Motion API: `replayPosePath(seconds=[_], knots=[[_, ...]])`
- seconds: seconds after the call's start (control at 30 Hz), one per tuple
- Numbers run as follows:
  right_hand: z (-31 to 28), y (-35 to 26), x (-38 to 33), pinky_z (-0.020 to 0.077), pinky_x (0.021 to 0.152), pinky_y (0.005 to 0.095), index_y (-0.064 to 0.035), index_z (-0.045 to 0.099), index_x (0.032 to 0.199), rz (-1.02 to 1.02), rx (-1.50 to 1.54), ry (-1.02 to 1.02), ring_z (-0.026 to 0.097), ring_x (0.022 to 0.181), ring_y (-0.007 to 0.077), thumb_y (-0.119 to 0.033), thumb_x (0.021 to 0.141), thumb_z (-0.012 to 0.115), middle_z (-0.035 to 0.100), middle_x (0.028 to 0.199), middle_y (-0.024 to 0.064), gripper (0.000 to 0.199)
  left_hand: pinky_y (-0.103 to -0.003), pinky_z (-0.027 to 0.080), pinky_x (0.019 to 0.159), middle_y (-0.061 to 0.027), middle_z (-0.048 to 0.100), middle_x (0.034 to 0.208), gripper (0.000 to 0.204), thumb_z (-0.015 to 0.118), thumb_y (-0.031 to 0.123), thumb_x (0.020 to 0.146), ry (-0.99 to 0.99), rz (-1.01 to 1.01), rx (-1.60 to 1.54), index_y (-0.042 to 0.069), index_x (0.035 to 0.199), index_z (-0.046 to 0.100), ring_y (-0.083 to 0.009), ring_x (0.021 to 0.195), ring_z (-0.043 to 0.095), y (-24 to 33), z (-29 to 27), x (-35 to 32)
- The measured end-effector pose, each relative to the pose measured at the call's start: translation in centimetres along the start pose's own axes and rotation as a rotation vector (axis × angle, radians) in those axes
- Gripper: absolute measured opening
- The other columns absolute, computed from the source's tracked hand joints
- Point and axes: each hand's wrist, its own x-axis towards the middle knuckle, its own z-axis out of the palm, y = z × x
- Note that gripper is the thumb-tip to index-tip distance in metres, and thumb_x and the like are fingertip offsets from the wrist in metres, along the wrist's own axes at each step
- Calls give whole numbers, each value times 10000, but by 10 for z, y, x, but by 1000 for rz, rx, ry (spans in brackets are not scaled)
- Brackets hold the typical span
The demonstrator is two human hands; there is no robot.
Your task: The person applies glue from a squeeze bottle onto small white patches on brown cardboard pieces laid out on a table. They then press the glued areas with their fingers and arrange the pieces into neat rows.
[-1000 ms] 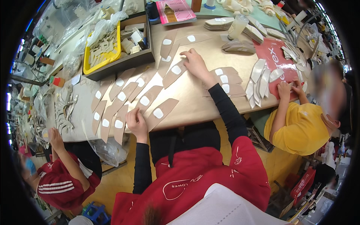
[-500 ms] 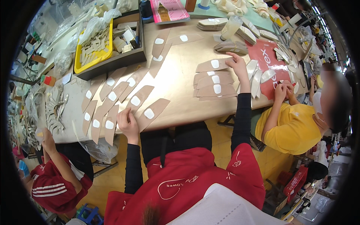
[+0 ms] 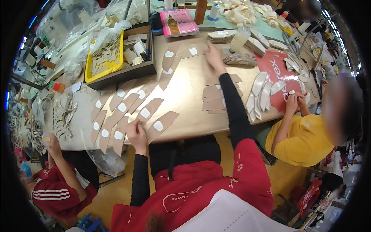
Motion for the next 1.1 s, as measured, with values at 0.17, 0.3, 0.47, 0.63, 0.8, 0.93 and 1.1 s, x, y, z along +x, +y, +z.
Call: replayPosePath(seconds=[0.17, 0.3, 0.47, 0.63, 0.8, 0.93, 1.1], knots=[[9, -12, -5, 495, 930, 400, -8, 621, 1258, -2, -52, -51, 622, 1087, 307, -86, 839, 695, 656, 1144, 181, 432, -391, 484, 736, -118, 664, 899, 154, 603, -60, 842, 18, 16, -11, 14, 959, 669, -304, 837, 610, 0, -1, 0], [-49, -42, -33, 553, 732, 295, -7, 612, 1284, 401, 425, -321, 666, 776, 149, -78, 891, 678, 674, 912, 83, 404, -396, 482, 744, -122, 663, 902, 145, 606, -57, 845, 19, -1, -7, 14, 956, 666, -309, 845, 610, 0, -2, -1], [-152, -48, -98, 534, 635, 221, -19, 601, 1307, 506, 570, -365, 625, 655, 85, -74, 910, 686, 650, 827, 10, 410, -405, 483, 761, -125, 668, 913, 137, 609, -52, 849, 8, 11, -9, 13, 956, 664, -318, 854, 612, 0, -1, 1], [-193, -26, -133, 536, 642, 226, -29, 594, 1311, 698, 508, -202, 638, 661, 85, -76, 903, 703, 650, 797, 15, 424, -404, 485, 766, -123, 676, 913, 133, 605, -49, 858, -44, 10, -44, 13, 957, 668, -314, 871, 620, 0, 0, 0], [-184, -21, -137, 520, 615, 223, -5, 577, 1317, 706, 561, -76, 637, 610, 86, -85, 905, 707, 669, 757, 27, 439, -404, 489, 766, -122, 677, 909, 138, 605, -46, 857, -47, -1, -32, 18, 957, 675, -314, 871, 625, 1, 0, 1], [-160, -25, -145, 493, 595, 211, -6, 601, 1299, 738, 654, -40, 622, 576, 86, -98, 905, 713, 682, 770, 44, 420, -406, 489, 766, -125, 676, 908, 134, 610, -37, 855, -23, -19, -48, 19, 956, 677, -316, 867, 627, 2, 0, 1], [-160, -19, -155, 507, 679, 268, -29, 669, 1215, 522, 54, 26, 635, 690, 135, -134, 878, 723, 693, 849, 63, 357, -411, 491, 770, -134, 671, 905, 134, 611, -37, 850, -34, 14, -39, 23, 951, 676, -323, 867, 626, 1, -1, 2]])
